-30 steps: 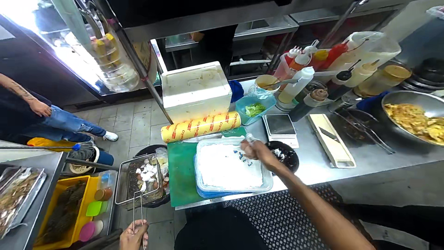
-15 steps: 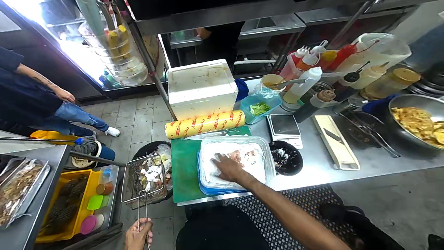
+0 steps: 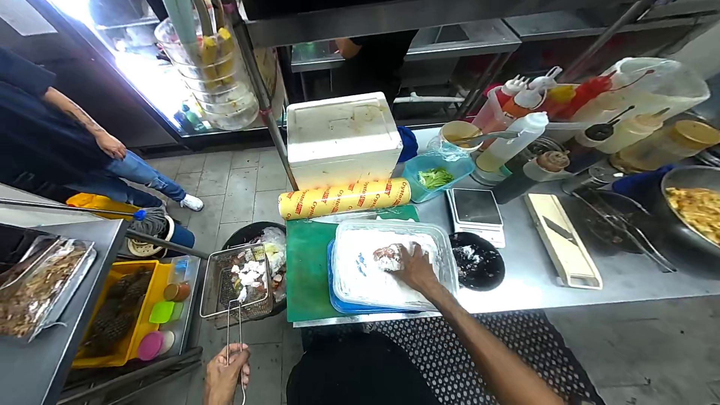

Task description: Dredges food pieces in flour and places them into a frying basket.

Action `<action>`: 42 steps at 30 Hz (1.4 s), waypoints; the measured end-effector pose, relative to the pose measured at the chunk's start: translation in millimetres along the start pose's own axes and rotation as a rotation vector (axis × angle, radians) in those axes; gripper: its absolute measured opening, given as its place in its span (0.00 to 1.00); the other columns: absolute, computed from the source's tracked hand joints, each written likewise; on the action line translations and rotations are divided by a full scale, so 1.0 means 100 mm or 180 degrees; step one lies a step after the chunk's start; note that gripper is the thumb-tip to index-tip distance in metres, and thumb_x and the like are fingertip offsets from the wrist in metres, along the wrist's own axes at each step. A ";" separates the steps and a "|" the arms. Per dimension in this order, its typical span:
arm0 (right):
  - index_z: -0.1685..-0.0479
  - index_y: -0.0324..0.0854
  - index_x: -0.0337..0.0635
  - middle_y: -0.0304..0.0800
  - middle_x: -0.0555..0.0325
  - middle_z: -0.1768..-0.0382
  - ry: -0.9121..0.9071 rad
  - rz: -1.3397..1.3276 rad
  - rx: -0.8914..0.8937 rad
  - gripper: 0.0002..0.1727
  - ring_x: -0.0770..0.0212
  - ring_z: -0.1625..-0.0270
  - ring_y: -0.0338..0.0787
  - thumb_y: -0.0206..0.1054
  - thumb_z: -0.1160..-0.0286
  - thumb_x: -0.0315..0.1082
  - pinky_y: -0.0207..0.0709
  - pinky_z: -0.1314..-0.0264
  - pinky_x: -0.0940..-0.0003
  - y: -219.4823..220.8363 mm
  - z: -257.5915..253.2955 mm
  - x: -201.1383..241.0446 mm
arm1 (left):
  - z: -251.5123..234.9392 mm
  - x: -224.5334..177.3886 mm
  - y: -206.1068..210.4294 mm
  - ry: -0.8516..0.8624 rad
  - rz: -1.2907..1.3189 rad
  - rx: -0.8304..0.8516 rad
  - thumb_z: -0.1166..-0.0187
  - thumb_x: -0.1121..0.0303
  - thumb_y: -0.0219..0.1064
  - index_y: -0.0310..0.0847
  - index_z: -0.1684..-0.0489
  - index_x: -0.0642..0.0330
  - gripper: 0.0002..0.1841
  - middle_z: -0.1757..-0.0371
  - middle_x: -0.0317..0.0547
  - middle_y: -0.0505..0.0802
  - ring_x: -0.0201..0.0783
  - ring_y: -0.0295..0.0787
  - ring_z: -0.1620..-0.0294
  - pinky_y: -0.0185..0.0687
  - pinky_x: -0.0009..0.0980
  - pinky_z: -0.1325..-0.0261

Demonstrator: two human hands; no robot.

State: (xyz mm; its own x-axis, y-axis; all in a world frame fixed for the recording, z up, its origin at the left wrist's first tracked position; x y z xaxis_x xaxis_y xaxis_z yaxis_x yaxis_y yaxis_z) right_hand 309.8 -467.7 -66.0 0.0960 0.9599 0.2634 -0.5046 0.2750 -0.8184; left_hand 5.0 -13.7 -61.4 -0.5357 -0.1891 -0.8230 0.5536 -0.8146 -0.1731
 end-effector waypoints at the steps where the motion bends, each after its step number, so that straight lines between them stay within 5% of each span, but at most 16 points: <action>1: 0.07 0.56 0.53 0.46 0.22 0.11 0.0004 0.0115 0.0166 0.58 0.19 0.15 0.57 0.80 0.41 0.63 0.65 0.25 0.23 0.07 0.05 0.09 | -0.02 -0.01 0.01 -0.0001 -0.0003 -0.0007 0.25 0.82 0.66 0.81 0.57 0.70 0.04 0.87 0.45 0.85 0.34 0.80 0.93 0.77 0.29 0.92; 4: 0.06 0.53 0.57 0.46 0.20 0.13 -0.0298 0.0221 0.0457 0.51 0.17 0.20 0.64 0.78 0.33 0.42 0.73 0.29 0.27 0.25 0.14 0.35 | -0.07 -0.02 0.03 -0.0018 -0.0061 -0.0006 0.25 0.81 0.67 0.81 0.55 0.70 0.06 0.86 0.45 0.85 0.34 0.80 0.92 0.78 0.29 0.90; 7: 0.15 0.70 0.48 0.57 0.23 0.17 -0.0644 -0.0200 0.0277 0.37 0.26 0.25 0.75 0.71 0.32 0.26 0.77 0.27 0.38 0.16 0.01 0.30 | -0.10 -0.04 0.06 0.0003 -0.0055 0.0000 0.26 0.81 0.67 0.81 0.56 0.69 0.06 0.87 0.44 0.84 0.34 0.80 0.92 0.78 0.29 0.91; 10: 0.33 0.84 0.37 0.86 0.33 0.37 -0.0769 -0.0840 -0.0227 0.24 0.36 0.35 0.86 0.75 0.31 0.28 0.76 0.28 0.38 -0.13 -0.15 0.11 | -0.10 -0.02 0.06 0.0040 0.0019 0.0009 0.26 0.80 0.68 0.82 0.57 0.69 0.05 0.87 0.44 0.84 0.34 0.80 0.93 0.78 0.29 0.91; 13: 0.50 0.90 0.38 0.93 0.42 0.57 -0.0894 -0.0791 -0.0539 0.18 0.42 0.51 0.92 0.83 0.37 0.37 0.82 0.43 0.38 -0.37 -0.11 0.16 | -0.07 -0.03 0.06 0.0030 0.0063 0.0020 0.27 0.80 0.68 0.82 0.57 0.69 0.05 0.87 0.44 0.84 0.35 0.80 0.92 0.78 0.29 0.91; 16: 0.49 0.91 0.40 0.90 0.39 0.44 -0.1036 -0.0145 -0.0405 0.26 0.38 0.34 0.85 0.85 0.44 0.47 0.71 0.24 0.39 -0.30 -0.09 0.34 | -0.08 0.00 0.08 0.0000 0.0093 0.0001 0.26 0.81 0.67 0.82 0.57 0.70 0.05 0.87 0.45 0.85 0.35 0.80 0.92 0.78 0.29 0.91; 18: 0.39 0.89 0.45 0.76 0.31 0.26 -0.0954 0.0218 -0.0150 0.32 0.28 0.21 0.70 0.85 0.46 0.50 0.64 0.21 0.29 -0.11 -0.08 0.50 | -0.08 0.03 0.08 -0.0035 0.0100 -0.0012 0.25 0.82 0.68 0.82 0.56 0.70 0.05 0.87 0.46 0.85 0.34 0.80 0.93 0.78 0.29 0.91; 21: 0.24 0.81 0.54 0.61 0.36 0.13 -0.1372 0.0577 0.0364 0.32 0.24 0.16 0.61 0.77 0.34 0.38 0.63 0.24 0.22 0.30 0.01 0.70 | -0.08 0.06 0.07 -0.0047 0.0088 -0.0016 0.25 0.82 0.68 0.81 0.56 0.70 0.05 0.87 0.46 0.85 0.34 0.80 0.93 0.77 0.28 0.91; 23: 0.22 0.80 0.51 0.65 0.41 0.14 -0.1608 0.0681 0.0502 0.29 0.31 0.15 0.65 0.66 0.27 0.25 0.64 0.18 0.32 0.39 0.02 0.68 | -0.08 0.07 0.04 -0.0040 0.0095 -0.0020 0.25 0.82 0.68 0.81 0.56 0.70 0.05 0.87 0.46 0.85 0.35 0.80 0.92 0.78 0.29 0.92; 26: 0.32 0.85 0.46 0.77 0.40 0.25 -0.1396 0.0404 0.0198 0.20 0.39 0.27 0.82 0.61 0.21 0.26 0.77 0.26 0.43 0.12 -0.09 0.48 | -0.05 0.10 0.00 -0.0044 0.0108 -0.0076 0.26 0.81 0.69 0.81 0.57 0.69 0.05 0.88 0.45 0.84 0.34 0.80 0.93 0.77 0.29 0.92; 32: 0.61 0.91 0.41 0.93 0.44 0.65 -0.0852 -0.0569 -0.1007 0.12 0.40 0.59 0.92 0.83 0.36 0.39 0.81 0.54 0.34 -0.50 -0.10 0.16 | -0.03 0.14 -0.04 -0.0125 0.0130 -0.0169 0.25 0.81 0.69 0.82 0.56 0.70 0.05 0.87 0.45 0.84 0.35 0.79 0.92 0.77 0.29 0.91; 34: 0.54 0.92 0.40 0.92 0.37 0.55 -0.0644 -0.0692 -0.0891 0.22 0.35 0.48 0.90 0.87 0.43 0.46 0.77 0.41 0.31 -0.43 -0.17 0.07 | -0.03 0.12 -0.05 -0.0121 0.0077 -0.0185 0.25 0.81 0.68 0.82 0.55 0.70 0.05 0.86 0.45 0.84 0.35 0.79 0.92 0.77 0.29 0.91; 35: 0.42 0.90 0.40 0.86 0.29 0.40 -0.0469 -0.0724 -0.0733 0.32 0.28 0.35 0.83 0.88 0.47 0.49 0.70 0.30 0.27 -0.35 -0.20 0.04 | -0.03 0.12 -0.05 -0.0116 0.0079 -0.0194 0.25 0.81 0.68 0.81 0.55 0.70 0.05 0.87 0.45 0.84 0.35 0.79 0.92 0.77 0.29 0.91; 38: 0.10 0.64 0.58 0.43 0.21 0.11 0.0127 -0.0385 -0.0092 0.56 0.14 0.15 0.52 0.82 0.45 0.66 0.60 0.26 0.16 -0.05 -0.08 0.17 | -0.02 0.13 -0.05 -0.0100 0.0100 -0.0194 0.24 0.81 0.67 0.81 0.56 0.70 0.05 0.87 0.45 0.85 0.34 0.80 0.92 0.78 0.29 0.91; 40: 0.08 0.59 0.68 0.39 0.26 0.08 -0.0037 0.0044 0.0083 0.49 0.13 0.14 0.50 0.75 0.33 0.63 0.59 0.29 0.12 0.15 0.07 0.40 | -0.04 0.13 -0.03 -0.0120 0.0109 -0.0184 0.24 0.81 0.67 0.81 0.56 0.70 0.04 0.87 0.44 0.85 0.34 0.80 0.92 0.78 0.28 0.90; 42: 0.12 0.67 0.67 0.46 0.28 0.10 -0.0498 0.0450 0.0234 0.35 0.16 0.16 0.57 0.69 0.22 0.45 0.66 0.30 0.18 0.29 0.10 0.57 | -0.07 0.12 0.00 -0.0136 0.0135 -0.0186 0.24 0.81 0.67 0.81 0.57 0.70 0.04 0.87 0.45 0.85 0.34 0.80 0.92 0.78 0.29 0.91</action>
Point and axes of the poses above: each hand's wrist, its own z-axis away from the middle knuckle, its own y-axis out of the palm, x = y × z, the point moved 5 cm from there along -z, towards the middle knuckle
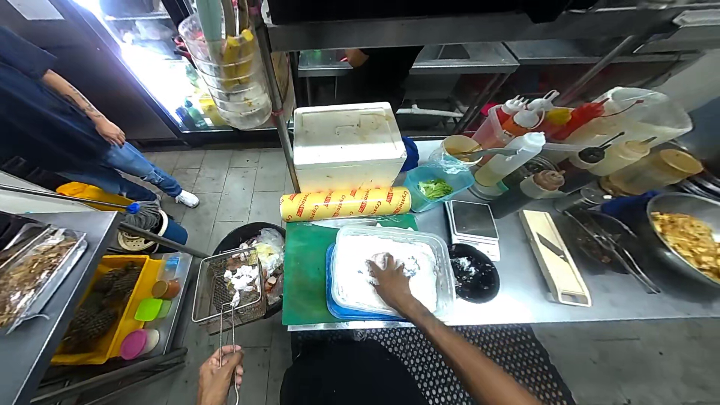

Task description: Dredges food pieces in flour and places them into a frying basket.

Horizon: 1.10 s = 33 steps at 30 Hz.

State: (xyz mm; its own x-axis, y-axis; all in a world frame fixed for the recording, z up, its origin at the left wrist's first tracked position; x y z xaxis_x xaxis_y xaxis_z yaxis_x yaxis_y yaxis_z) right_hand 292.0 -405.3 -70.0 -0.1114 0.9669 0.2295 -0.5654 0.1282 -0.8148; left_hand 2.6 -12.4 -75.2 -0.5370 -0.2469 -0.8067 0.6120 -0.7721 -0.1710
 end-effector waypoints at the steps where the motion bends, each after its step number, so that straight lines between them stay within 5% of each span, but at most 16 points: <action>1: 0.15 0.71 0.63 0.50 0.27 0.11 -0.0293 0.0101 0.0089 0.32 0.18 0.18 0.62 0.66 0.22 0.36 0.70 0.28 0.24 0.04 -0.03 0.04 | 0.00 0.00 0.00 0.0002 0.0010 -0.0001 0.24 0.81 0.67 0.81 0.56 0.70 0.04 0.87 0.45 0.85 0.34 0.80 0.92 0.77 0.28 0.91; 4: 0.19 0.76 0.50 0.61 0.29 0.16 -0.0752 -0.0030 0.0238 0.32 0.28 0.24 0.75 0.66 0.27 0.26 0.73 0.24 0.37 0.01 -0.18 -0.07 | -0.01 0.01 0.01 0.0054 0.0048 0.0025 0.25 0.82 0.68 0.81 0.57 0.70 0.04 0.87 0.45 0.85 0.34 0.80 0.92 0.77 0.28 0.91; 7: 0.28 0.81 0.43 0.89 0.36 0.40 -0.0453 -0.0694 -0.0307 0.27 0.37 0.37 0.88 0.75 0.29 0.37 0.79 0.33 0.37 -0.33 -0.21 -0.28 | 0.01 0.03 -0.01 0.0050 0.0110 0.0066 0.25 0.81 0.68 0.81 0.57 0.70 0.05 0.87 0.45 0.85 0.34 0.80 0.92 0.77 0.28 0.92; 9: 0.39 0.87 0.45 0.93 0.41 0.52 -0.0268 -0.0861 -0.0612 0.23 0.39 0.47 0.92 0.76 0.29 0.47 0.81 0.42 0.35 -0.52 -0.21 -0.40 | 0.03 0.05 -0.03 0.0038 0.0134 0.0055 0.25 0.81 0.68 0.82 0.56 0.70 0.05 0.87 0.45 0.84 0.35 0.80 0.92 0.77 0.29 0.92; 11: 0.39 0.88 0.46 0.92 0.42 0.47 -0.0342 -0.0932 -0.0380 0.24 0.41 0.42 0.90 0.77 0.29 0.50 0.79 0.38 0.36 -0.61 -0.22 -0.48 | 0.04 0.07 -0.03 0.0030 0.0146 0.0029 0.26 0.81 0.68 0.82 0.57 0.69 0.05 0.88 0.45 0.84 0.35 0.79 0.93 0.77 0.29 0.92; 14: 0.26 0.82 0.47 0.86 0.42 0.32 -0.0682 -0.1090 0.0018 0.31 0.42 0.30 0.85 0.80 0.33 0.34 0.74 0.25 0.38 -0.62 -0.24 -0.59 | 0.02 0.13 -0.06 -0.0002 0.0110 0.0024 0.25 0.81 0.68 0.82 0.56 0.70 0.05 0.87 0.45 0.84 0.35 0.80 0.93 0.78 0.29 0.92; 17: 0.31 0.84 0.39 0.89 0.35 0.41 -0.0447 -0.1031 -0.0524 0.24 0.34 0.41 0.88 0.74 0.31 0.27 0.78 0.37 0.31 -0.76 -0.18 -0.67 | 0.02 0.16 -0.11 -0.0048 0.0068 0.0008 0.24 0.81 0.68 0.82 0.56 0.70 0.05 0.87 0.45 0.84 0.34 0.79 0.93 0.77 0.29 0.92; 20: 0.44 0.89 0.38 0.92 0.39 0.55 -0.0321 -0.1609 -0.1148 0.15 0.41 0.55 0.91 0.76 0.26 0.34 0.82 0.50 0.35 -0.90 -0.02 -0.63 | 0.05 0.18 -0.15 -0.0073 0.0058 -0.0024 0.25 0.82 0.68 0.82 0.56 0.71 0.05 0.87 0.46 0.84 0.35 0.79 0.93 0.77 0.29 0.92; 23: 0.39 0.87 0.40 0.92 0.44 0.46 -0.0396 -0.2218 -0.0809 0.20 0.47 0.46 0.91 0.78 0.31 0.28 0.84 0.42 0.41 -0.83 0.00 -0.61 | 0.04 0.18 -0.17 -0.0076 -0.0039 0.0004 0.25 0.80 0.68 0.82 0.55 0.70 0.06 0.86 0.46 0.85 0.36 0.80 0.92 0.78 0.30 0.91; 25: 0.42 0.88 0.38 0.92 0.41 0.49 -0.0492 -0.1771 -0.0707 0.19 0.43 0.49 0.92 0.78 0.35 0.24 0.83 0.44 0.38 -0.82 -0.01 -0.59 | 0.03 0.18 -0.17 -0.0071 -0.0061 -0.0019 0.25 0.80 0.68 0.82 0.56 0.70 0.05 0.86 0.46 0.85 0.35 0.80 0.92 0.78 0.30 0.90; 29: 0.53 0.90 0.37 0.92 0.39 0.57 -0.0382 -0.1161 -0.1438 0.12 0.38 0.55 0.91 0.80 0.36 0.28 0.81 0.48 0.34 -0.91 0.06 -0.48 | 0.02 0.13 -0.15 -0.0066 -0.0012 -0.0040 0.25 0.81 0.68 0.82 0.56 0.70 0.05 0.86 0.47 0.85 0.36 0.80 0.92 0.78 0.30 0.91; 33: 0.39 0.88 0.40 0.84 0.31 0.35 -0.0530 -0.0972 -0.1416 0.25 0.29 0.31 0.81 0.82 0.39 0.35 0.67 0.24 0.27 -0.56 -0.09 -0.37 | 0.01 0.13 -0.13 -0.0070 -0.0026 -0.0025 0.24 0.81 0.68 0.82 0.55 0.70 0.05 0.86 0.46 0.84 0.35 0.80 0.92 0.77 0.29 0.91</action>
Point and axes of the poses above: each hand's wrist, its own z-axis away from the middle knuckle, its own y-axis out of the palm, x = y × z, the point moved 5 cm from there along -z, towards the middle knuckle
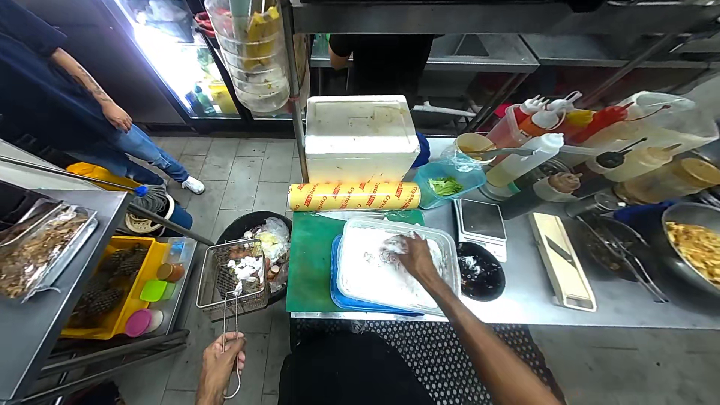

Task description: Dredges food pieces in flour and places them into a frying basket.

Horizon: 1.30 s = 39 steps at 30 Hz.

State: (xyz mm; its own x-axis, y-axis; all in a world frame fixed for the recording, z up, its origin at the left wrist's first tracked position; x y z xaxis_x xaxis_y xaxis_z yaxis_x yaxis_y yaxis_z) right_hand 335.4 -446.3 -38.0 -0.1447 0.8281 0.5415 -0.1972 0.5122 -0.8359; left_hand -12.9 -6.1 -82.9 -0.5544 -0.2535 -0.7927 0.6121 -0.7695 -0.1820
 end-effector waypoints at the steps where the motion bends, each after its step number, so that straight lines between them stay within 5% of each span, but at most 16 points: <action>1: 0.31 0.85 0.45 0.76 0.29 0.25 0.0036 0.0129 0.0285 0.31 0.26 0.22 0.72 0.83 0.39 0.39 0.60 0.20 0.23 0.16 0.04 0.03 | -0.01 0.00 0.02 0.0010 0.0004 0.0019 0.25 0.81 0.68 0.82 0.55 0.70 0.05 0.87 0.46 0.84 0.35 0.80 0.92 0.77 0.29 0.92; 4: 0.15 0.72 0.66 0.53 0.32 0.10 -0.0146 0.0902 0.1415 0.36 0.20 0.13 0.53 0.74 0.28 0.43 0.58 0.24 0.16 0.62 0.19 0.18 | -0.02 0.00 0.04 0.0022 0.0027 0.0049 0.26 0.81 0.68 0.82 0.56 0.70 0.06 0.87 0.46 0.84 0.35 0.80 0.92 0.77 0.29 0.92; 8: 0.23 0.80 0.57 0.63 0.34 0.16 -0.0437 0.0940 0.1692 0.29 0.30 0.28 0.80 0.67 0.27 0.25 0.79 0.32 0.36 0.60 0.08 0.11 | 0.00 0.02 0.05 0.0031 0.0008 0.0067 0.26 0.80 0.68 0.82 0.56 0.69 0.05 0.87 0.46 0.84 0.35 0.80 0.93 0.77 0.29 0.91; 10: 0.27 0.82 0.48 0.77 0.34 0.27 -0.0270 0.0536 0.1277 0.26 0.33 0.37 0.87 0.71 0.29 0.27 0.81 0.36 0.35 0.35 -0.05 -0.07 | 0.00 0.03 0.04 0.0041 0.0027 0.0080 0.26 0.81 0.68 0.83 0.57 0.69 0.05 0.87 0.46 0.84 0.35 0.80 0.92 0.77 0.29 0.91; 12: 0.38 0.86 0.42 0.92 0.38 0.50 -0.0161 0.0196 0.0641 0.20 0.37 0.50 0.92 0.76 0.30 0.33 0.83 0.46 0.34 0.06 -0.12 -0.19 | 0.02 0.05 0.03 0.0041 0.0071 0.0069 0.26 0.81 0.68 0.83 0.57 0.70 0.05 0.87 0.46 0.84 0.35 0.80 0.92 0.77 0.29 0.91; 15: 0.50 0.89 0.39 0.91 0.38 0.63 0.0342 -0.0214 0.0228 0.17 0.36 0.59 0.91 0.76 0.25 0.43 0.79 0.55 0.31 -0.25 -0.12 -0.16 | 0.05 0.05 0.03 0.0009 0.0062 0.0062 0.27 0.81 0.68 0.82 0.56 0.70 0.06 0.87 0.45 0.84 0.35 0.80 0.92 0.77 0.29 0.91; 20: 0.44 0.88 0.39 0.93 0.46 0.50 0.0494 -0.0935 0.1211 0.14 0.52 0.49 0.92 0.75 0.28 0.27 0.85 0.42 0.48 -0.30 -0.12 -0.13 | 0.05 0.05 0.04 -0.0050 0.0003 0.0015 0.24 0.81 0.68 0.82 0.55 0.71 0.05 0.86 0.45 0.84 0.34 0.79 0.92 0.78 0.28 0.90; 24: 0.48 0.88 0.33 0.90 0.33 0.53 0.0533 -0.0004 0.0736 0.15 0.32 0.51 0.89 0.77 0.33 0.28 0.78 0.47 0.29 -0.48 -0.06 -0.11 | 0.04 0.05 0.04 -0.0066 0.0029 0.0018 0.25 0.82 0.68 0.81 0.55 0.71 0.06 0.86 0.45 0.84 0.34 0.79 0.92 0.77 0.28 0.91; 26: 0.53 0.87 0.32 0.89 0.33 0.60 0.0578 -0.0269 0.0383 0.16 0.33 0.58 0.88 0.82 0.35 0.33 0.78 0.56 0.31 -0.57 0.00 -0.07 | 0.04 0.04 0.05 -0.0068 0.0026 0.0005 0.25 0.82 0.68 0.81 0.55 0.71 0.05 0.86 0.45 0.85 0.34 0.79 0.92 0.77 0.28 0.91; 30: 0.44 0.88 0.37 0.92 0.42 0.50 0.0661 -0.1097 0.0645 0.20 0.46 0.47 0.91 0.82 0.38 0.29 0.83 0.42 0.40 -0.40 -0.09 -0.24 | 0.03 0.01 0.06 -0.0036 0.0044 0.0019 0.26 0.81 0.68 0.82 0.56 0.70 0.06 0.86 0.45 0.85 0.34 0.79 0.92 0.77 0.28 0.91; 33: 0.48 0.89 0.34 0.92 0.36 0.53 0.0482 -0.0542 0.0329 0.16 0.37 0.51 0.90 0.80 0.35 0.27 0.79 0.47 0.32 -0.56 0.03 -0.15 | 0.02 0.00 0.07 -0.0055 0.0033 0.0040 0.25 0.82 0.68 0.81 0.55 0.70 0.05 0.86 0.46 0.85 0.34 0.79 0.92 0.77 0.28 0.92; 36: 0.48 0.88 0.32 0.90 0.32 0.52 0.0719 0.0177 0.0298 0.18 0.31 0.47 0.89 0.79 0.31 0.36 0.78 0.42 0.28 -0.46 0.10 -0.29 | 0.02 0.00 0.06 -0.0071 0.0041 0.0025 0.26 0.82 0.68 0.82 0.56 0.71 0.05 0.87 0.46 0.84 0.35 0.79 0.93 0.77 0.29 0.92; 38: 0.31 0.81 0.36 0.82 0.25 0.36 0.1190 0.0596 0.0882 0.34 0.28 0.37 0.85 0.81 0.34 0.46 0.78 0.35 0.31 -0.24 0.23 -0.36 | 0.02 0.00 0.06 -0.0054 0.0038 0.0018 0.26 0.82 0.68 0.82 0.57 0.70 0.05 0.87 0.46 0.84 0.34 0.79 0.93 0.77 0.29 0.92; 39: 0.19 0.71 0.40 0.70 0.22 0.25 0.1407 0.0762 0.1208 0.42 0.26 0.32 0.82 0.81 0.35 0.46 0.78 0.33 0.32 -0.13 0.30 -0.34 | 0.02 0.00 0.07 -0.0041 0.0044 0.0012 0.26 0.82 0.68 0.82 0.57 0.70 0.05 0.87 0.46 0.84 0.34 0.79 0.93 0.77 0.29 0.92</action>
State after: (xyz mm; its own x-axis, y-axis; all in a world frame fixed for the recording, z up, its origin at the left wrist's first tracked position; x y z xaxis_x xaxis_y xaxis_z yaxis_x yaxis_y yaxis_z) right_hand 314.3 -488.4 -42.7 0.1711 0.9672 0.1875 -0.5511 0.2517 -0.7956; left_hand -10.4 -12.6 -82.7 -0.5533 -0.2716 -0.7875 0.6176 -0.7682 -0.1689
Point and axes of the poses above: each hand's wrist, its own z-axis away from the middle knuckle, its own y-axis out of the palm, x = y × z, the point moved 5 cm from there along -z, towards the middle knuckle
